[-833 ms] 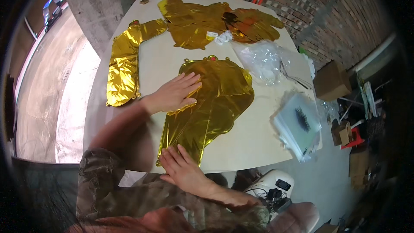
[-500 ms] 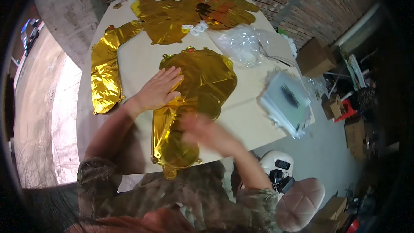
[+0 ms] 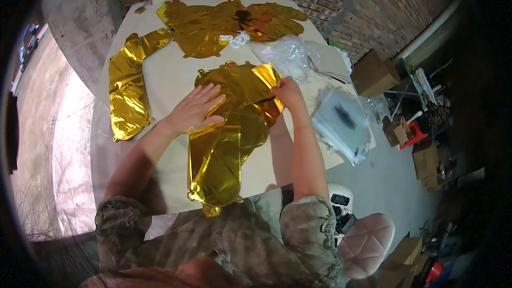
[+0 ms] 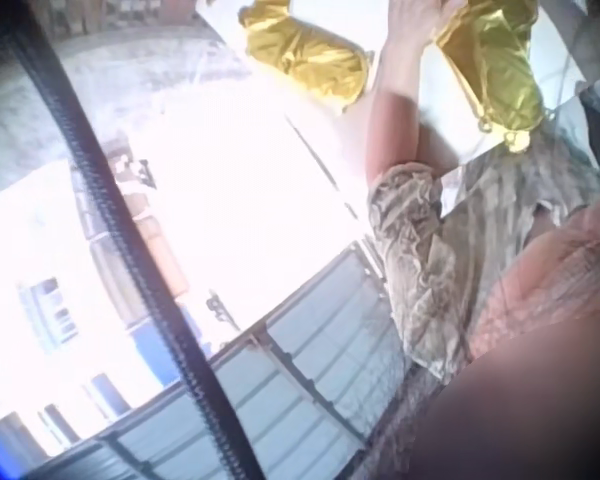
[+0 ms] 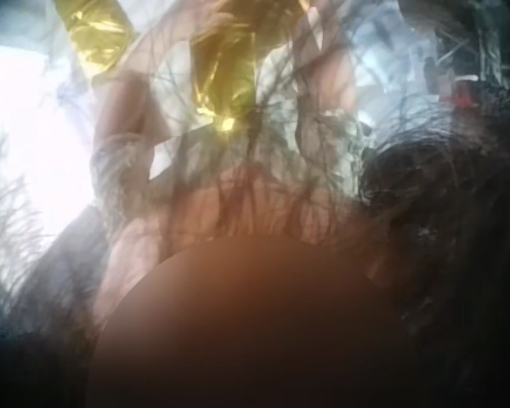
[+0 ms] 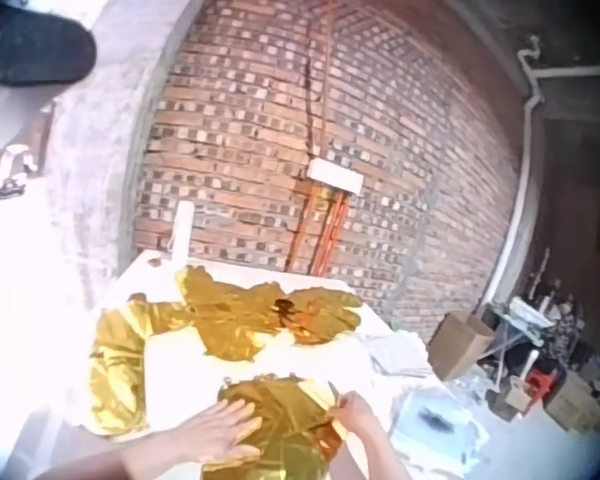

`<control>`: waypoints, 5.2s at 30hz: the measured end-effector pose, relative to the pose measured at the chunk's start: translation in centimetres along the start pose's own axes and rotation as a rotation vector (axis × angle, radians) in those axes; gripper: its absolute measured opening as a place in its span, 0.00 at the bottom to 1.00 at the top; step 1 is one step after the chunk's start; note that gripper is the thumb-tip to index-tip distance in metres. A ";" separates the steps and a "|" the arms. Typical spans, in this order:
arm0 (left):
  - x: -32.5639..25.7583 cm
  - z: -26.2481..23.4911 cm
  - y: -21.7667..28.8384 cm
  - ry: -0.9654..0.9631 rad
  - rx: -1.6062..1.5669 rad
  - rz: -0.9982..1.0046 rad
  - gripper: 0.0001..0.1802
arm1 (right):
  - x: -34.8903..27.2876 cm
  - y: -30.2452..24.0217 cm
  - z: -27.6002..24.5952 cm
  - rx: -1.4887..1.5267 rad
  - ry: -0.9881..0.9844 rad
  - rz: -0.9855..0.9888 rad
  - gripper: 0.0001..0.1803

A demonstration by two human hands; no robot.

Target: The person folds a gold-colored foil balloon on a table by hand.

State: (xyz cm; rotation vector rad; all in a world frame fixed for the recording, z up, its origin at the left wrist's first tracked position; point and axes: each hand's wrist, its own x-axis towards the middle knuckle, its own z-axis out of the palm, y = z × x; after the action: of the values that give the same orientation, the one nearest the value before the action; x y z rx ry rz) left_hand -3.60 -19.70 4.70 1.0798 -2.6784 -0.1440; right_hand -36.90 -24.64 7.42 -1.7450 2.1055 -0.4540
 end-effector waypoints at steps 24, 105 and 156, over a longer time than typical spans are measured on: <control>0.3 -0.4 0.0 0.015 0.065 0.042 0.32 | -11.1 -4.0 5.6 -0.037 0.011 -0.744 0.29; -0.1 -0.5 -1.0 0.194 -0.122 0.195 0.19 | -16.3 -2.2 1.6 -0.060 -0.410 -1.045 0.31; -0.3 -0.7 -0.4 0.261 -0.118 0.138 0.20 | -5.2 -6.9 7.4 -0.124 -0.074 -0.861 0.35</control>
State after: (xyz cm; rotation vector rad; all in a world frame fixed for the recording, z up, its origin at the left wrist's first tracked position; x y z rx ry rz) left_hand -2.95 -19.81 5.29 0.8140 -2.4661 -0.1244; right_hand -26.53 -20.93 4.55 -2.6443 1.2543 -0.4629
